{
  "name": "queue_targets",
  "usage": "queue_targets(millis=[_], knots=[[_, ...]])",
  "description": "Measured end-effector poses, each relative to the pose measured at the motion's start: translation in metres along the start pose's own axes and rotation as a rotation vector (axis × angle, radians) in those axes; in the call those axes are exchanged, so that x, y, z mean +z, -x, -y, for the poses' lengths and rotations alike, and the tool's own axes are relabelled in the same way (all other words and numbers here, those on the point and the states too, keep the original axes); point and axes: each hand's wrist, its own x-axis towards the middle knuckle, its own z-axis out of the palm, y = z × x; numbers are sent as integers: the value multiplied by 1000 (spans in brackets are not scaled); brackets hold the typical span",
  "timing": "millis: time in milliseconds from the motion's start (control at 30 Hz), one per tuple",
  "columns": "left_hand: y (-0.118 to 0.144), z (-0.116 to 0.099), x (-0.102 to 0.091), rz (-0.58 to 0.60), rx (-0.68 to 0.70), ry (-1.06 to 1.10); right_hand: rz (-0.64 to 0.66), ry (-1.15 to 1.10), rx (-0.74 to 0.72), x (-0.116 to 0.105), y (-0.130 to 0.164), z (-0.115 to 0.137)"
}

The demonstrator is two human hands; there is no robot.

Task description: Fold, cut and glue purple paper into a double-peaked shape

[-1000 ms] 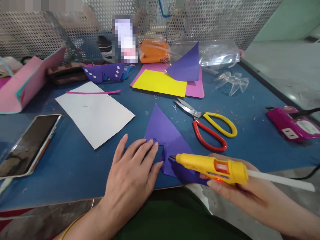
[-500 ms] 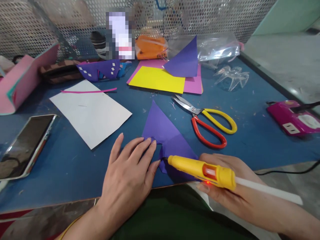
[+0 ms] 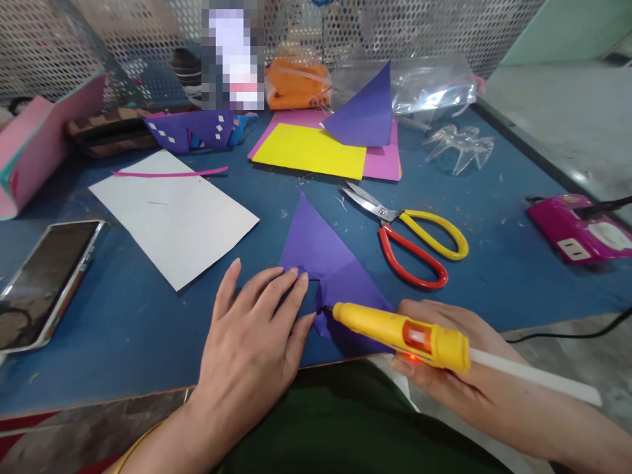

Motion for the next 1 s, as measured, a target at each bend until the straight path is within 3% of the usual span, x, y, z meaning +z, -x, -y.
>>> queue_targets(millis=[233,1000], knots=[[1,0,-1,3,4,-2,30,-40,43,-3,-1,2],[0,1,-2,23,-4,-4,-35,36,-12,-2,0,4]])
